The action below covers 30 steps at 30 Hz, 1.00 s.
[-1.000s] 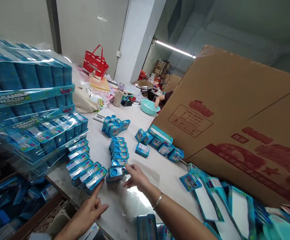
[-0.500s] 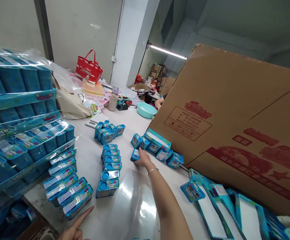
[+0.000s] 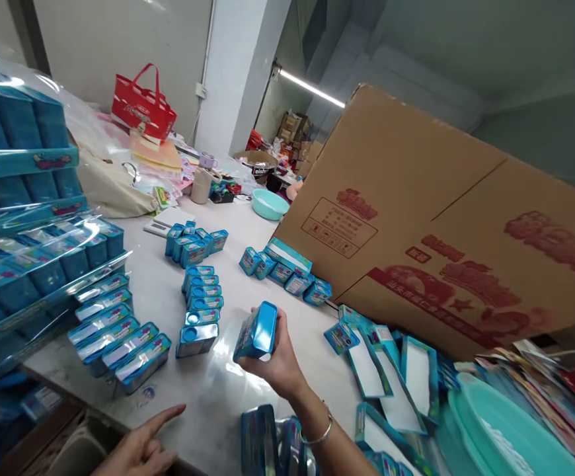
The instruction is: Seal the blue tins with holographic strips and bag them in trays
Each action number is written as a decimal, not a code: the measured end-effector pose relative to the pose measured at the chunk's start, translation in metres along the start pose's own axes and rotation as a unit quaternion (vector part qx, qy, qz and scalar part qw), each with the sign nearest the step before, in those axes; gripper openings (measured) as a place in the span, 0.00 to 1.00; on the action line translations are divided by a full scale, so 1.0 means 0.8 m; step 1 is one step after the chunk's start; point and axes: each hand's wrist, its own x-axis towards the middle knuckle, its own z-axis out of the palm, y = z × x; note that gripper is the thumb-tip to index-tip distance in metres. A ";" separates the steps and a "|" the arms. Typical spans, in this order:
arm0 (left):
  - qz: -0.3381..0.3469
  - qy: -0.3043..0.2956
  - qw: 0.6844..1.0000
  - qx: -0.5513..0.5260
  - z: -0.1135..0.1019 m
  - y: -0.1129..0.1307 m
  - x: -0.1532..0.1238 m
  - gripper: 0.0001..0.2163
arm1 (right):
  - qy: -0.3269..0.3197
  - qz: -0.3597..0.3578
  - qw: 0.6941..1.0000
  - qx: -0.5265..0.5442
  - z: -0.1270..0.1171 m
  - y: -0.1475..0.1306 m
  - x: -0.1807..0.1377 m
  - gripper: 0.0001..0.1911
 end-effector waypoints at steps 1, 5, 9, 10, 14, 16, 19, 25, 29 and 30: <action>0.009 0.005 1.000 -0.003 0.002 0.001 -0.003 0.50 | 0.001 0.018 0.999 0.037 0.010 0.000 -0.013 0.47; 0.029 0.013 0.999 -0.031 0.001 0.006 -0.021 0.47 | -0.004 0.167 0.956 0.242 0.051 0.012 -0.047 0.40; 0.034 0.023 0.998 -0.048 -0.007 0.011 -0.042 0.46 | -0.022 0.329 0.872 0.361 0.083 0.011 -0.063 0.41; 0.038 0.027 0.998 -0.052 -0.009 0.013 -0.046 0.45 | -0.027 0.355 0.859 0.369 0.089 0.010 -0.065 0.42; 0.055 0.037 0.995 -0.080 -0.011 0.022 -0.053 0.46 | -0.011 0.419 0.825 0.379 0.109 0.016 -0.070 0.43; 0.065 0.032 0.992 -0.107 -0.008 0.027 -0.049 0.47 | 0.028 0.429 0.810 0.398 0.121 0.028 -0.070 0.42; 0.084 0.042 0.986 -0.137 -0.006 0.032 -0.040 0.47 | 0.090 0.425 0.785 0.441 0.141 0.052 -0.063 0.39; 0.085 0.074 0.985 -0.134 -0.020 0.026 -0.026 0.47 | 0.145 0.392 0.728 0.543 0.163 0.086 -0.028 0.26; 0.085 0.109 0.979 -0.150 -0.031 0.013 -0.022 0.48 | 0.130 0.386 0.716 0.567 0.157 0.090 -0.012 0.34; 0.085 0.118 0.977 -0.156 -0.032 0.010 -0.022 0.48 | 0.124 0.386 0.719 0.564 0.154 0.089 -0.011 0.36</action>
